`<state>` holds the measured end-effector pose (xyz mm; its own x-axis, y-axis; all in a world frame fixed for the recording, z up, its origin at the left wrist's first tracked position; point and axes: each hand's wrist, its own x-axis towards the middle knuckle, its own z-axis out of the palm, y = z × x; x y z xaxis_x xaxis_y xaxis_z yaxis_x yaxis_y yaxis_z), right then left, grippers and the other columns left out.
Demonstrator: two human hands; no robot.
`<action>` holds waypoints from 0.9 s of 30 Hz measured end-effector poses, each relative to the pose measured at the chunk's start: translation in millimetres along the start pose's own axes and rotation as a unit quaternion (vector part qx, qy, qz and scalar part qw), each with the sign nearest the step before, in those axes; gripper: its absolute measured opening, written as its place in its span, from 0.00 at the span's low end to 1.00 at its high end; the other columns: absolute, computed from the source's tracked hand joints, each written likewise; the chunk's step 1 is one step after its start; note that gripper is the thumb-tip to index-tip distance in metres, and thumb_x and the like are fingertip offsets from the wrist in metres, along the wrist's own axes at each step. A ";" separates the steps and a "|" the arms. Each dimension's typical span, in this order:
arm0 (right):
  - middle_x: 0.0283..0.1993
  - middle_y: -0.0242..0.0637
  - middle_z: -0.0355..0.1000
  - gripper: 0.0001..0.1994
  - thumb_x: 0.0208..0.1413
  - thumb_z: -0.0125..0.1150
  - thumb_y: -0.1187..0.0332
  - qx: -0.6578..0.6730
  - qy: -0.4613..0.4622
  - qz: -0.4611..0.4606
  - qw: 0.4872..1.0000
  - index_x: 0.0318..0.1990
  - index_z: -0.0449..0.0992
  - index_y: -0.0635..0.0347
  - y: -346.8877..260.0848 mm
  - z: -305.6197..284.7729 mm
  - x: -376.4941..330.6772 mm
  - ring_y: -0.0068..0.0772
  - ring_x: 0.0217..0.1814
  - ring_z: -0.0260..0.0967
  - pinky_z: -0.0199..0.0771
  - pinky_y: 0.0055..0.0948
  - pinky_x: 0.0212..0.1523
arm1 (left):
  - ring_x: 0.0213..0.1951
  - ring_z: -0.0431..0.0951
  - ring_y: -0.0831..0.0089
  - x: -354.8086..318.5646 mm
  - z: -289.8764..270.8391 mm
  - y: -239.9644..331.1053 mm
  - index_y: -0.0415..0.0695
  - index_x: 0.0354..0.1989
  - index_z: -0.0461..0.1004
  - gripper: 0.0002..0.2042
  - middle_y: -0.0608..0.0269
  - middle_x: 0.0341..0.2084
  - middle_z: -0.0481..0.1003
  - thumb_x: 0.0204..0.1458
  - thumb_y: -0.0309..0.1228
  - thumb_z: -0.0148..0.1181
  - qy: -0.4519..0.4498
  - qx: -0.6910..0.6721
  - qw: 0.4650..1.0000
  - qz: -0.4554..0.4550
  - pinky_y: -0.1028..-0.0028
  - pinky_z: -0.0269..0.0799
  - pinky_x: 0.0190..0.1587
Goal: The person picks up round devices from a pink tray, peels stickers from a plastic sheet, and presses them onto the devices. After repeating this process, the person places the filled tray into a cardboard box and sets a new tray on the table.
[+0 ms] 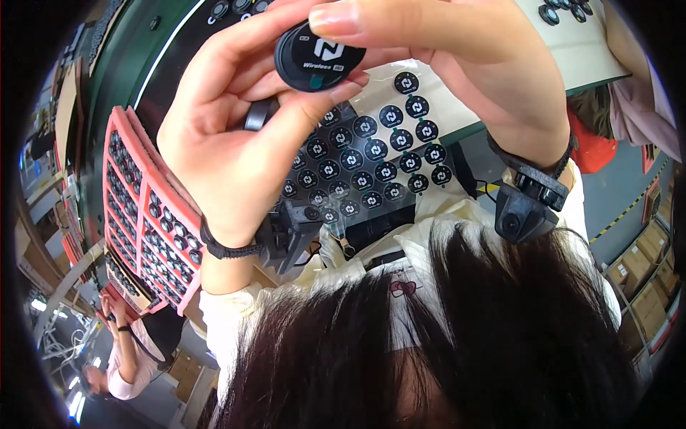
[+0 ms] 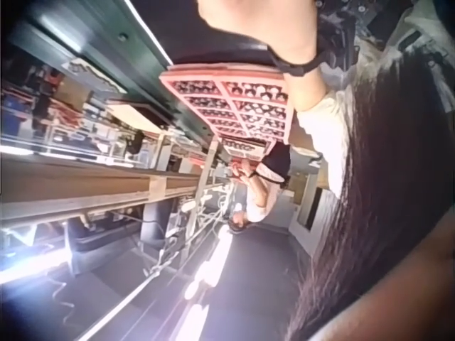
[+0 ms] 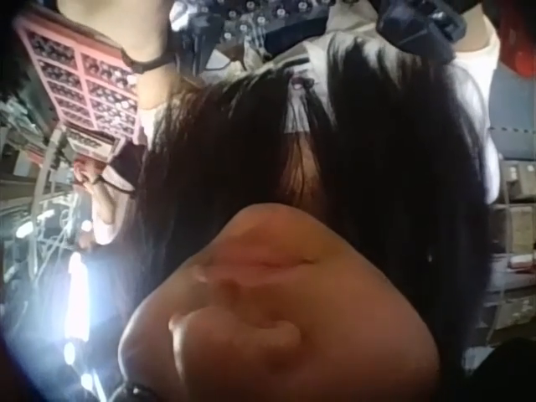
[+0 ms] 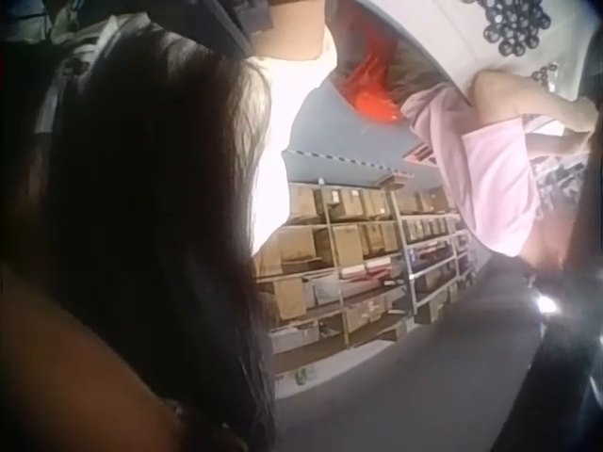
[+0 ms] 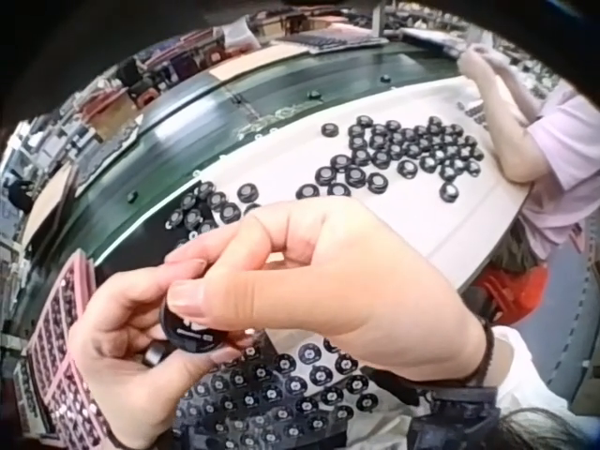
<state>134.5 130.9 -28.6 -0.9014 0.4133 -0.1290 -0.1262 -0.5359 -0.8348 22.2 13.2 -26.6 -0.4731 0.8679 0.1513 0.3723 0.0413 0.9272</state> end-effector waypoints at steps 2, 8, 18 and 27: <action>0.40 0.45 0.69 0.05 0.47 0.58 0.74 0.002 -0.009 -0.007 1.000 0.28 0.72 0.68 2.1 3.1 1.7 0.24 0.37 0.68 0.66 0.18 0.39 | 0.35 0.76 0.65 -2.8 -0.1 2.8 0.28 0.44 0.64 0.22 0.46 0.36 0.72 0.35 0.11 0.57 0.017 0.016 1.000 0.007 0.75 0.73 0.40; 0.37 0.40 0.70 0.07 0.46 0.60 0.72 0.005 -0.032 -0.039 0.999 0.26 0.72 0.67 3.5 3.3 1.4 0.21 0.35 0.67 0.66 0.16 0.35 | 0.35 0.76 0.65 -5.7 4.8 8.0 0.28 0.44 0.64 0.22 0.46 0.36 0.72 0.35 0.11 0.58 0.047 0.054 0.997 0.029 0.75 0.74 0.40; 0.37 0.40 0.70 0.08 0.45 0.61 0.71 -0.077 -0.009 0.006 0.997 0.28 0.71 0.68 -0.9 8.3 5.0 0.22 0.36 0.68 0.67 0.16 0.36 | 0.35 0.76 0.68 -2.3 6.4 2.8 0.28 0.42 0.65 0.22 0.46 0.36 0.72 0.34 0.11 0.59 0.104 0.106 0.987 0.063 0.76 0.74 0.39; 0.37 0.41 0.69 0.11 0.43 0.62 0.70 -0.160 0.015 0.048 0.986 0.30 0.70 0.68 -7.8 14.8 8.2 0.24 0.37 0.68 0.67 0.17 0.37 | 0.35 0.75 0.69 -4.7 4.5 3.1 0.26 0.42 0.65 0.22 0.46 0.35 0.72 0.33 0.10 0.59 0.094 0.099 0.984 0.117 0.77 0.73 0.39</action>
<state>121.9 127.6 -15.2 -0.8892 0.3971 -0.2272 0.0999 -0.3161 -0.9435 29.1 11.5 -26.0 -0.4886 0.7587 0.4308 0.6282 -0.0368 0.7772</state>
